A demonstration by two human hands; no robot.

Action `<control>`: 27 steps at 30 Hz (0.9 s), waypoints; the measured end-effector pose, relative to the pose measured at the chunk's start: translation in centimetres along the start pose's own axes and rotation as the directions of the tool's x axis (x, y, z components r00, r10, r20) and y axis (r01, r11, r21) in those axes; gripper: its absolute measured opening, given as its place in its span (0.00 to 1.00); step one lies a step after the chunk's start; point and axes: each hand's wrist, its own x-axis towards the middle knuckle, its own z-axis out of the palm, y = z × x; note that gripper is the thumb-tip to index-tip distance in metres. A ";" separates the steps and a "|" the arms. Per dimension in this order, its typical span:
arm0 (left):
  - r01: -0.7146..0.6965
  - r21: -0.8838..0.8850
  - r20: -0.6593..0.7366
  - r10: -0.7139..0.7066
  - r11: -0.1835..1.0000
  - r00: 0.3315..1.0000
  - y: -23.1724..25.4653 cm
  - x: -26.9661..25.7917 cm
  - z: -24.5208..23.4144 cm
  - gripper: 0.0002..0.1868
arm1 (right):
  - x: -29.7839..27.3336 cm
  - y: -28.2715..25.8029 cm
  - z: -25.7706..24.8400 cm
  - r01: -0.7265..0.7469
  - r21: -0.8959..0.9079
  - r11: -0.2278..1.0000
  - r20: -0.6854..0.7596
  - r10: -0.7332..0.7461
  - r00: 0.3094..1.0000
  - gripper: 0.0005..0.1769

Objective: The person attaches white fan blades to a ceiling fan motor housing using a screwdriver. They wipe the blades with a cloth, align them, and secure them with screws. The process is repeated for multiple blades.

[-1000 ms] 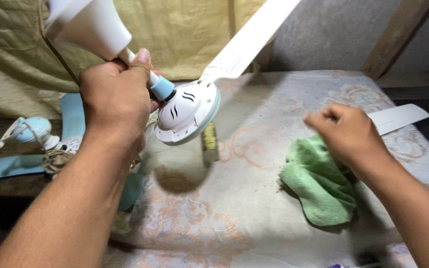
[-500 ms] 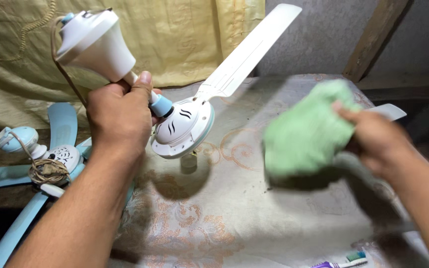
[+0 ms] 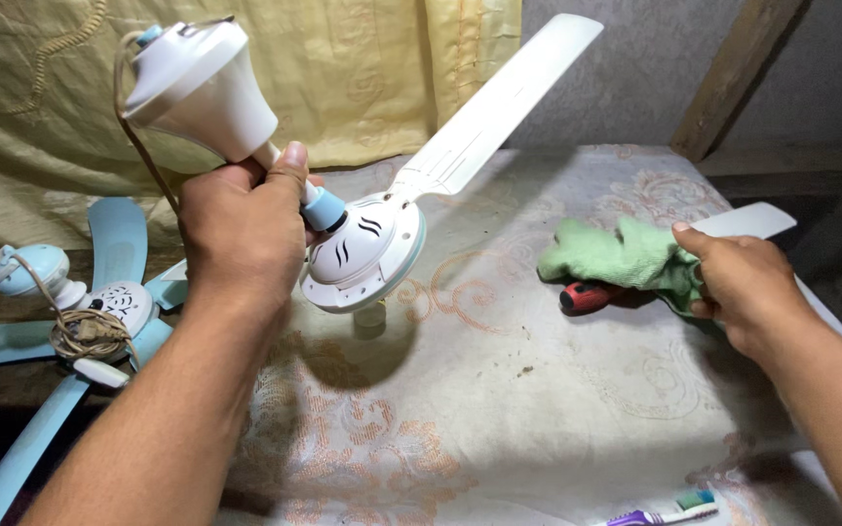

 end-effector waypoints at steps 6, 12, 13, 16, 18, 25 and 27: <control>0.006 -0.048 -0.008 -0.006 0.999 1.000 0.0 0.1 0.3 0.14 | -0.5 -0.5 -0.6 0.091 0.123 0.988 0.037 -0.096 0.995 0.14; 0.058 -0.032 0.026 -0.057 0.998 0.998 0.7 0.0 0.7 0.13 | -2.8 -1.9 -0.6 0.090 0.009 0.996 0.281 -0.089 0.956 0.12; 0.036 -0.003 0.031 -0.036 0.999 0.999 0.8 0.0 0.8 0.14 | -3.7 -2.0 0.0 0.084 -0.033 0.996 0.309 -0.070 0.949 0.11; -0.019 0.060 0.046 0.016 0.998 0.999 1.2 -0.2 1.2 0.15 | -6.6 -1.7 1.7 0.108 -0.167 0.980 0.481 -0.014 0.877 0.14; -0.034 0.066 0.049 0.030 0.997 0.998 1.4 -0.5 1.5 0.15 | -8.5 -1.1 2.4 0.111 -0.237 0.965 0.570 0.045 0.820 0.16; 0.042 0.050 0.047 -0.044 0.998 0.998 2.4 -1.7 1.6 0.13 | -7.9 0.5 1.4 0.099 -0.278 0.955 0.458 0.042 0.888 0.15; 0.051 0.066 0.051 -0.054 0.997 0.997 2.4 -2.1 1.5 0.13 | -6.2 0.8 0.7 0.146 -0.290 0.946 0.343 -0.040 0.939 0.15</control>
